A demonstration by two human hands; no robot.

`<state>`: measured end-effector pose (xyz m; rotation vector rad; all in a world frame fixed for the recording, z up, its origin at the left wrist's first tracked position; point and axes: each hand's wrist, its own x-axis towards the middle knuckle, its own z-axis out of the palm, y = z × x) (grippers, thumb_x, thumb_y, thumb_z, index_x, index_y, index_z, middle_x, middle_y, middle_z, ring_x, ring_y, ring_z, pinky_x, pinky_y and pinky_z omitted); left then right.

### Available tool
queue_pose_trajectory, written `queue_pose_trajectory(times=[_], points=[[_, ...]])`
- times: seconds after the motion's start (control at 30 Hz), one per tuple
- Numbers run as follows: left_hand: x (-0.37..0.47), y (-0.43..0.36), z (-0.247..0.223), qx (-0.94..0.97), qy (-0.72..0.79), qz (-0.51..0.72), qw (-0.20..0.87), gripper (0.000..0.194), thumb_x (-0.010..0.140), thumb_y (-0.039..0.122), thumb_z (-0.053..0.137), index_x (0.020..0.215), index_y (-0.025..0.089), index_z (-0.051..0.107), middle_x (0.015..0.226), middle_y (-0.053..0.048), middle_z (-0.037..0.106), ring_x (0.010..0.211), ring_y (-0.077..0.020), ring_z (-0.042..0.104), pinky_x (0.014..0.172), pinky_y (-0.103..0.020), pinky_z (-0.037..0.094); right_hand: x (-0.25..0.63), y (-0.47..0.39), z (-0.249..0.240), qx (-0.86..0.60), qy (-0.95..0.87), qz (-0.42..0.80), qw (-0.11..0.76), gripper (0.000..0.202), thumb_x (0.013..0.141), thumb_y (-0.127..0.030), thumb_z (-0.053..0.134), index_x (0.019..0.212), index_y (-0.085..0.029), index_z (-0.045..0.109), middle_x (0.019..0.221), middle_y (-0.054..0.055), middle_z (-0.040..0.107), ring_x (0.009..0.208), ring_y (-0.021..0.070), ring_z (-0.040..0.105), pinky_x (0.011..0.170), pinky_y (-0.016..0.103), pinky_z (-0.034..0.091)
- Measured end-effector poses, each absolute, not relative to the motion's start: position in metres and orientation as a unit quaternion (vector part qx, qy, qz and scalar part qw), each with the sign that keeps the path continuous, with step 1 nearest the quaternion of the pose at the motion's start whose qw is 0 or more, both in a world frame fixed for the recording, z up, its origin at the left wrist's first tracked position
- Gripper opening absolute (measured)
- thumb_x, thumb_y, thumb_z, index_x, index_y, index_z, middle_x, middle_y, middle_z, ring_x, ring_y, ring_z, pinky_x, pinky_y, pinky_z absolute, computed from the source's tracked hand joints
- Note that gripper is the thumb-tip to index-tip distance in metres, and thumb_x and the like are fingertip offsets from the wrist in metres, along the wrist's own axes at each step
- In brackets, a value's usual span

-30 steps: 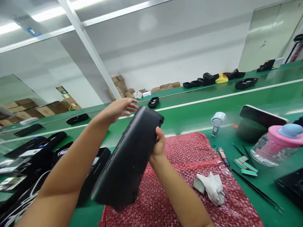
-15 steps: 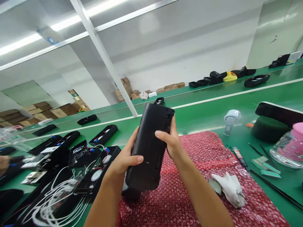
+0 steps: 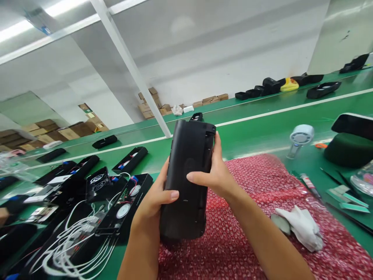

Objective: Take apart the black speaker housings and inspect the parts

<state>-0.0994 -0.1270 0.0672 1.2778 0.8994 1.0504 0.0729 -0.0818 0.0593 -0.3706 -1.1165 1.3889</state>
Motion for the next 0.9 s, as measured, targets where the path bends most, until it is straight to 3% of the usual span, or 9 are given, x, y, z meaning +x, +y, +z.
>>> queue_pose_trajectory(times=[0.07,0.3,0.4,0.53,0.63,0.77,0.9], points=[[-0.104,-0.129,0.07,0.548,0.394,0.449,0.585,0.126,0.059,0.039,0.085,0.158,0.038,0.006,0.151,-0.007,0.047,0.129,-0.0386,0.055,0.103,-0.05,0.052,0.072,-0.086,0.058,-0.158,-0.501,0.6,0.603,0.129,0.054,-0.022,0.089,0.156,-0.037,0.011,0.14,0.009,0.055,0.118,0.0319,0.063,0.099,0.06,0.051],[-0.104,-0.132,0.073,0.543,0.404,0.469,0.568,0.125,0.056,0.037,0.086,0.156,0.039,0.012,0.145,-0.008,0.052,0.12,-0.0376,0.06,0.098,-0.05,0.055,0.069,-0.094,0.055,-0.159,-0.516,0.571,0.618,0.129,0.065,-0.021,0.086,0.158,-0.039,-0.001,0.148,0.008,0.049,0.12,0.0273,0.062,0.102,0.051,0.053],[-0.104,-0.132,0.075,0.541,0.401,0.488,0.556,0.123,0.052,0.035,0.088,0.154,0.037,0.019,0.134,-0.009,0.059,0.113,-0.0368,0.063,0.092,-0.048,0.057,0.071,-0.092,0.055,-0.115,-0.534,0.595,0.59,0.136,0.066,-0.021,0.086,0.156,-0.041,-0.014,0.153,0.007,0.042,0.126,0.0273,0.059,0.105,0.053,0.051],[-0.103,-0.138,0.081,0.534,0.413,0.518,0.525,0.121,0.053,0.035,0.088,0.153,0.035,0.02,0.137,-0.009,0.057,0.121,-0.0362,0.06,0.099,-0.047,0.054,0.071,-0.092,0.053,-0.078,-0.548,0.642,0.53,0.135,0.068,-0.021,0.085,0.155,-0.045,-0.016,0.155,0.006,0.04,0.132,0.0297,0.054,0.108,0.06,0.046],[-0.098,-0.144,0.083,0.53,0.429,0.517,0.517,0.12,0.057,0.036,0.087,0.154,0.035,0.016,0.145,-0.009,0.052,0.126,-0.0364,0.057,0.104,-0.048,0.052,0.07,-0.095,0.054,-0.105,-0.538,0.644,0.533,0.134,0.067,-0.018,0.084,0.156,-0.045,-0.013,0.151,0.007,0.044,0.126,0.0299,0.058,0.104,0.059,0.05],[-0.09,-0.151,0.082,0.523,0.425,0.512,0.532,0.117,0.062,0.036,0.085,0.155,0.036,0.014,0.153,-0.007,0.044,0.135,-0.0366,0.049,0.11,-0.048,0.048,0.068,-0.103,0.062,-0.135,-0.51,0.646,0.552,0.134,0.062,-0.015,0.081,0.157,-0.04,-0.009,0.142,0.009,0.052,0.106,0.0278,0.066,0.087,0.051,0.06],[-0.084,-0.158,0.085,0.521,0.434,0.518,0.522,0.116,0.062,0.04,0.086,0.155,0.039,0.015,0.155,-0.005,0.043,0.137,-0.0375,0.048,0.11,-0.048,0.048,0.069,-0.111,0.07,-0.139,-0.505,0.655,0.545,0.134,0.06,-0.013,0.078,0.157,-0.038,-0.011,0.128,0.007,0.06,0.089,0.0242,0.068,0.082,0.05,0.06]])
